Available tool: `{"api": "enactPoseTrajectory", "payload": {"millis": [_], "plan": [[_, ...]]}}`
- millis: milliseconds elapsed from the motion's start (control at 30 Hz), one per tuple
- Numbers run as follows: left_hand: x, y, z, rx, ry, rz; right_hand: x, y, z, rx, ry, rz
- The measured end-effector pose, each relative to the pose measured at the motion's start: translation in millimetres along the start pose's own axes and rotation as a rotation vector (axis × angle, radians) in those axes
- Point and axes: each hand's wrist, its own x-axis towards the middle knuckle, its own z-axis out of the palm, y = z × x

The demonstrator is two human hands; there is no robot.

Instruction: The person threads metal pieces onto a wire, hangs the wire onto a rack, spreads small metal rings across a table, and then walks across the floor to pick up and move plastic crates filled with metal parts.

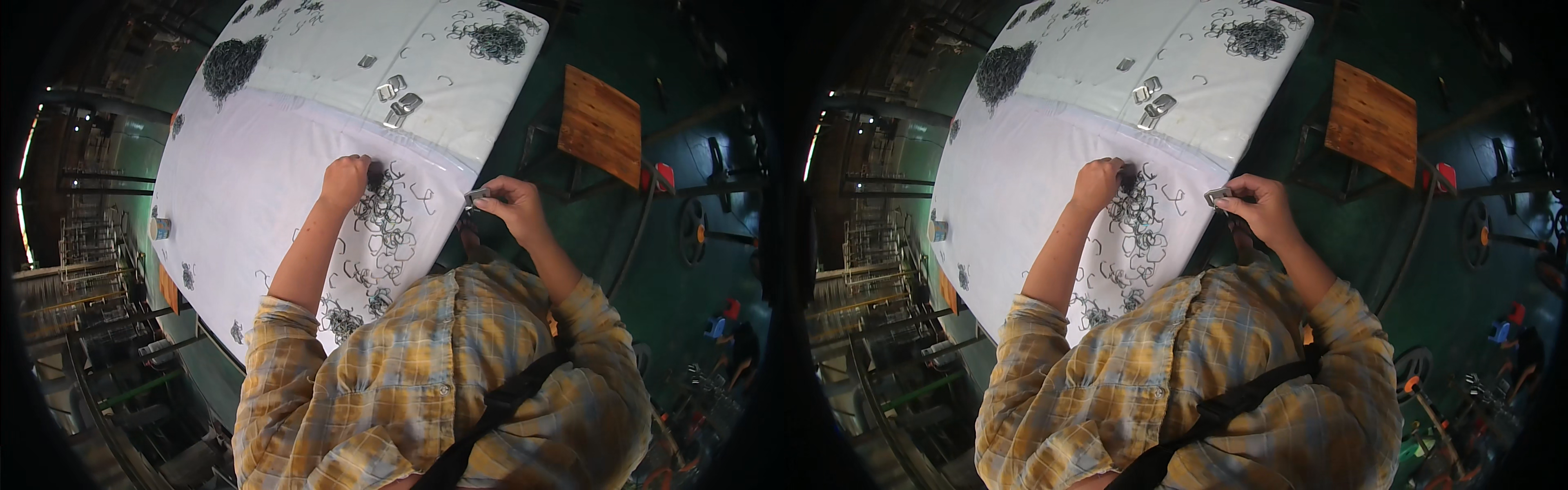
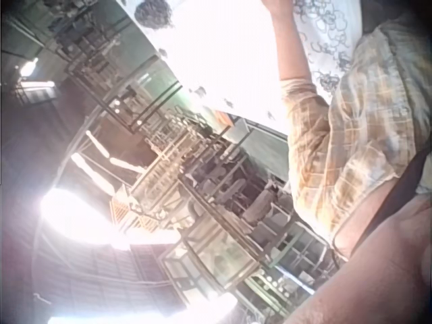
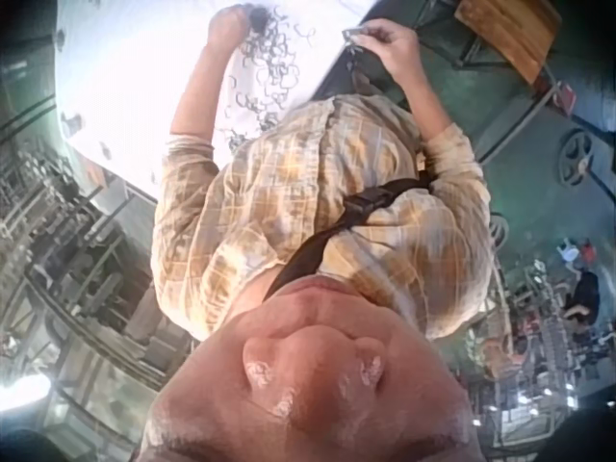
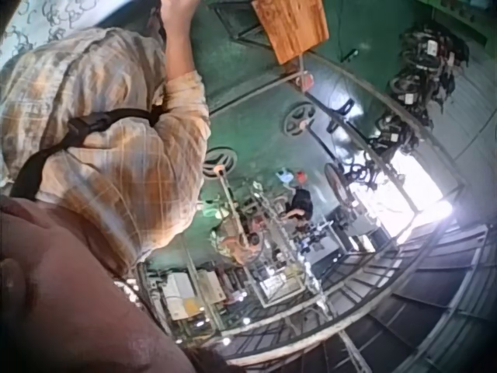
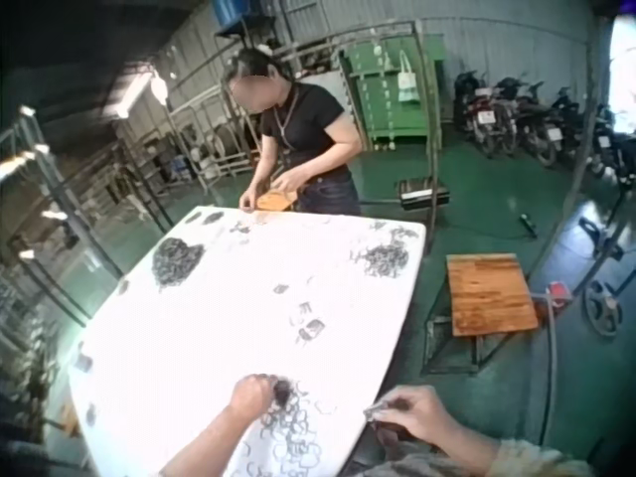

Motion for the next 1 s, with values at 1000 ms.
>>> {"api": "enactPoseTrajectory", "payload": {"millis": [1000], "plan": [[-24,125,-62,-1.256,-0.063,-0.133,-9,1,17,0.013,0.044,-0.044]]}}
